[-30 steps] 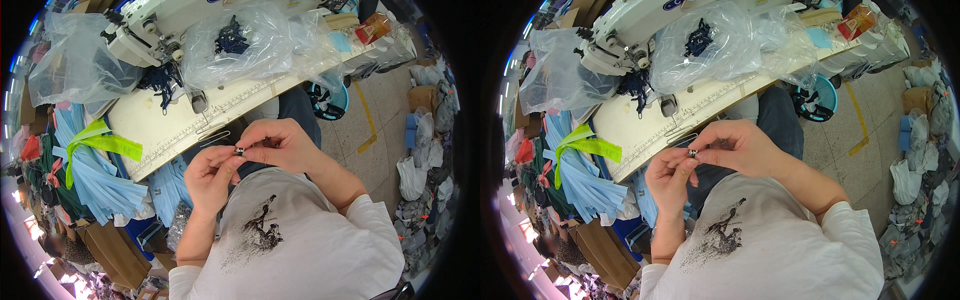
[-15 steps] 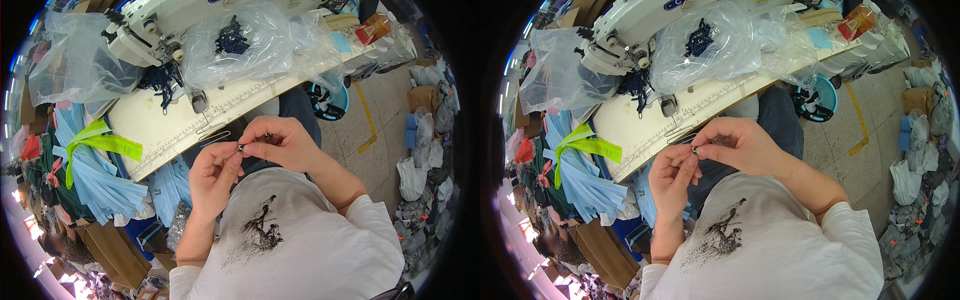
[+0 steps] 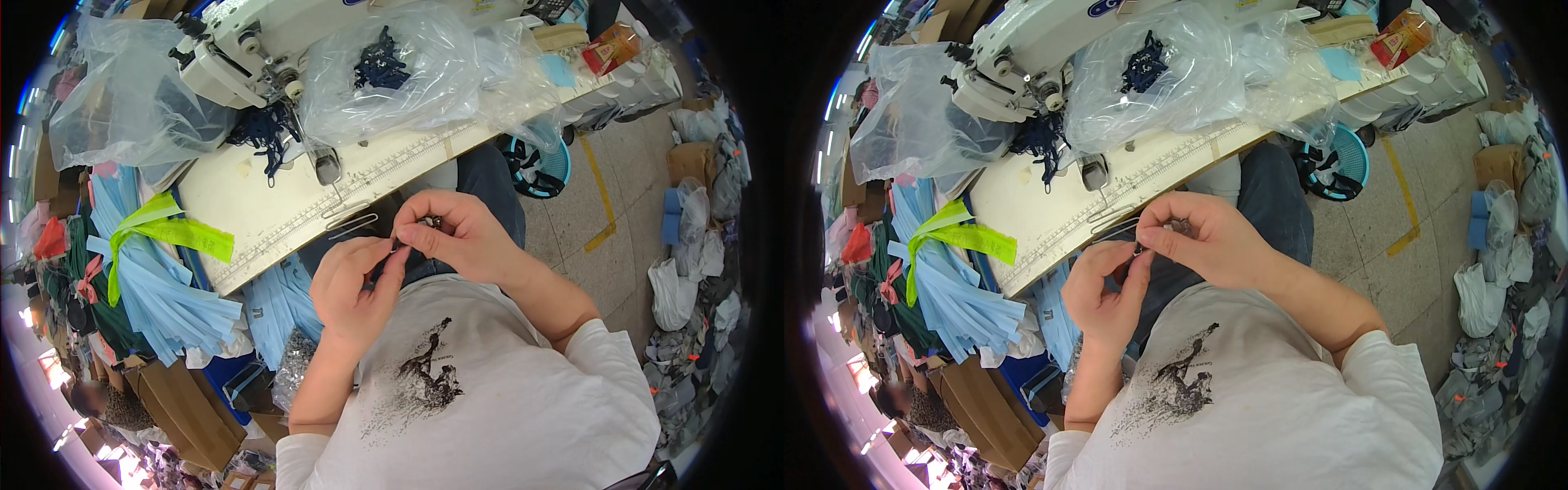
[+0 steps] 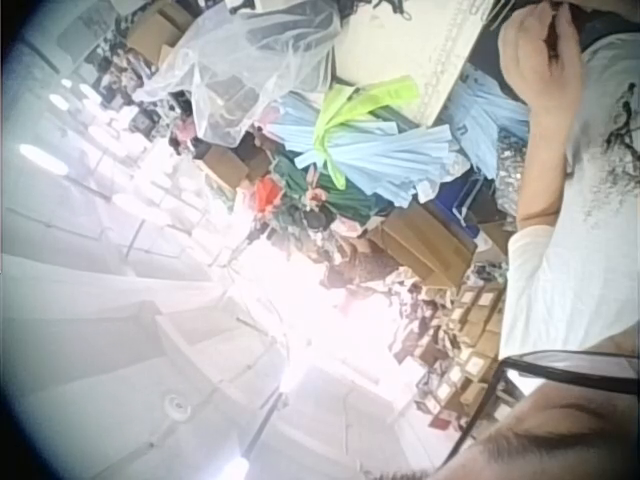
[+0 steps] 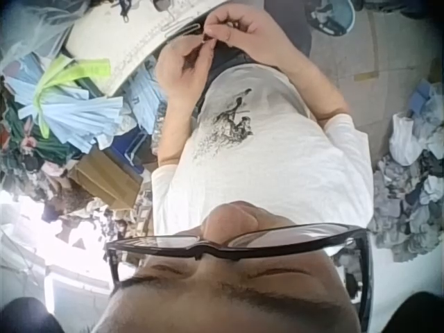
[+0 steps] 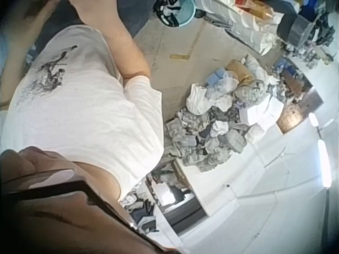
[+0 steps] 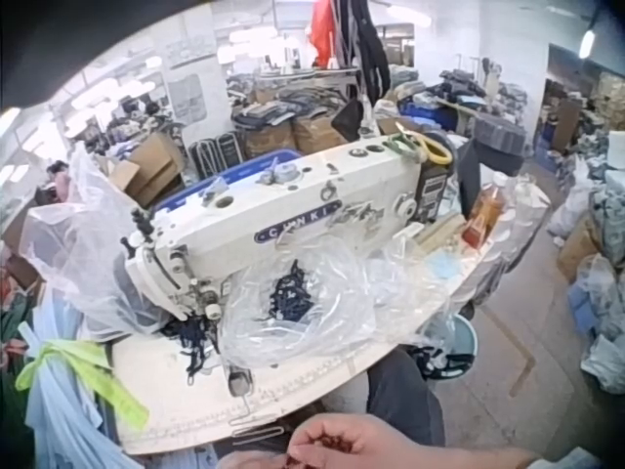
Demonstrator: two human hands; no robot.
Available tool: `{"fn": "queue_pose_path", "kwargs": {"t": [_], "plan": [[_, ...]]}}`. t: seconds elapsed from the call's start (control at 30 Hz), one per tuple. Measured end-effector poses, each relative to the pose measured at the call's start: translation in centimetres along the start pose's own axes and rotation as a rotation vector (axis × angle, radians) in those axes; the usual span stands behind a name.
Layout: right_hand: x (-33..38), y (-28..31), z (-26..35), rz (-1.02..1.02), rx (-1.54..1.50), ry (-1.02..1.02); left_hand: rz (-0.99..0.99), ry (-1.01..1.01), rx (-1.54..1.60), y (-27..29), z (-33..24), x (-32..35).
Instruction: The recorder is manually threading metal buckles or sliders onto fabric straps at a workshop bench.
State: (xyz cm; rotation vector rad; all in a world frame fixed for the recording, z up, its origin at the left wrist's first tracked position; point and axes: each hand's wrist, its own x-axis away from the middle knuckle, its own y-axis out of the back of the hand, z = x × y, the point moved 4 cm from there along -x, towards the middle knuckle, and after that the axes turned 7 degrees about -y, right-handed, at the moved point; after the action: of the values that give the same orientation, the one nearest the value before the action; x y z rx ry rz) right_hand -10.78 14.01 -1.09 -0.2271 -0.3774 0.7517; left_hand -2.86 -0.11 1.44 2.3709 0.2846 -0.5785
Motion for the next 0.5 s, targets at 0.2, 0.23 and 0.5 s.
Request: {"fn": "queue_pose_path", "kwargs": {"t": [0.2,0.23,0.5], "plan": [[-0.2,-0.2,-1.0,-0.043,-0.085,-0.001,-0.205,0.027,0.294,-0.6,1.0,0.5],[-0.2,-0.3,-1.1,-0.019,-0.16,-0.006,-0.204,0.027,0.294,-0.4,0.9,0.6],[-0.2,-0.4,-0.5,-0.05,-0.181,0.036,0.052,0.18,0.884,-0.4,1.5,0.4]]}}
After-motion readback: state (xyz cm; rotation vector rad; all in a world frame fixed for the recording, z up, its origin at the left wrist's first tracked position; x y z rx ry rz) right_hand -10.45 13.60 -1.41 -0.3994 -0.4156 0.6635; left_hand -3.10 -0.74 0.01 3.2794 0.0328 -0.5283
